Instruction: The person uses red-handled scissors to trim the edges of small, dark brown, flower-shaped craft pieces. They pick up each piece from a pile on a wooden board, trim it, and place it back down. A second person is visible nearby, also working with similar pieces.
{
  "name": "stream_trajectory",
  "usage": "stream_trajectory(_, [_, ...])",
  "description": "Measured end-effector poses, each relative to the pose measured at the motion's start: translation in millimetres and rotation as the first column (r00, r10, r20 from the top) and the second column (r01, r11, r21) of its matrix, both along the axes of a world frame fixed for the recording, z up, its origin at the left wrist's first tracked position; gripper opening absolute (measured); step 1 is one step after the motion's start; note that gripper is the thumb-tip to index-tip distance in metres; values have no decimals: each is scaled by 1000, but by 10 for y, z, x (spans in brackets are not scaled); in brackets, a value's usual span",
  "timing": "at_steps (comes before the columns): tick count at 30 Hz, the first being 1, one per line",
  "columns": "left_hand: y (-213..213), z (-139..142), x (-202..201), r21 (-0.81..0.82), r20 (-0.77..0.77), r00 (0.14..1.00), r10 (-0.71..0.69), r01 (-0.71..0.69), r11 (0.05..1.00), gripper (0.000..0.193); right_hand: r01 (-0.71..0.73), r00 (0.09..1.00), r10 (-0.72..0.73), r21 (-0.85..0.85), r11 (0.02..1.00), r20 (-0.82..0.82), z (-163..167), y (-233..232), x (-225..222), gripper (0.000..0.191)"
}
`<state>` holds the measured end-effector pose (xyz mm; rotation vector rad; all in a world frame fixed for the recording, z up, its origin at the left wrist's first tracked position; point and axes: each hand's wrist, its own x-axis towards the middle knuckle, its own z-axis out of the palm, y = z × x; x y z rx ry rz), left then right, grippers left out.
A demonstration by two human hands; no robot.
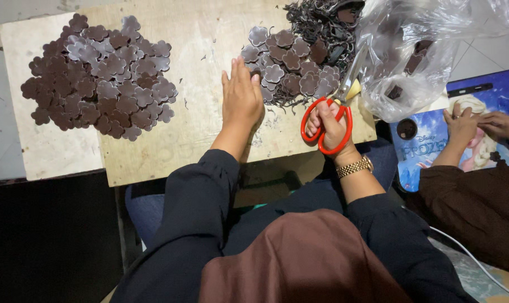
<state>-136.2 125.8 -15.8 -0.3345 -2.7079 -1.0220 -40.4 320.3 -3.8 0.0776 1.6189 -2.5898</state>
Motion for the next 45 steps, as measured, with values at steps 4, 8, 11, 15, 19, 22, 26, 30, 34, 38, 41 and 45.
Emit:
stream_trajectory(4, [-13, 4, -33, 93, -8, 1000, -5, 6, 996, 51, -11, 1000, 11, 5, 1000, -18, 6, -5, -20, 37])
stream_trajectory(8, [-102, 42, -120, 11, 26, 945, 326, -327, 945, 33, -6, 1000, 6, -18, 1000, -8, 5, -10, -18, 33])
stream_trajectory(11, [-155, 85, -174, 16, 89, 887, 453, -456, 890, 32, 11, 1000, -11, 0, 1000, 6, 18, -27, -9, 32])
stream_trajectory(15, [-177, 141, -255, 2, 135, 870, 474, -478, 878, 28, 9, 1000, -9, 0, 1000, 11, 24, -30, -20, 32])
stream_trajectory(19, [-186, 181, -342, 56, 93, 925, 369, -375, 925, 26, 4, 1000, -4, 2, 1000, 8, 14, -25, -26, 33])
stream_trajectory(22, [-170, 201, -413, 10, 46, 956, 289, -290, 957, 25, 15, 1000, -15, -22, 1000, 26, 19, -39, -36, 33])
stream_trajectory(26, [-155, 251, -517, -8, 28, 986, 162, -162, 987, 29, 9, 1000, -9, -18, 1000, 18, 38, -64, -54, 32])
stream_trajectory(30, [-145, 266, -480, 80, 66, 997, -28, 22, 997, 35, 11, 1000, -11, -15, 1000, 29, 52, -63, -50, 31])
stream_trajectory(34, [-209, 254, -334, 323, 168, 973, -160, 99, 941, 29, 8, 1000, -8, -13, 1000, 22, 35, -66, -52, 31])
stream_trajectory(38, [-268, 139, -283, 335, 47, 998, 48, -61, 940, 33, 2, 1000, -1, -20, 1000, 23, -12, -78, -58, 30])
stream_trajectory(41, [-327, 35, -333, 256, -81, 979, 188, -162, 953, 37, -14, 1000, 15, -32, 999, 11, -53, -75, -69, 31])
stream_trajectory(45, [-402, 0, -343, 118, -50, 947, 318, -310, 943, 30, -19, 1000, 19, -41, 999, 13, -89, -61, -69, 31])
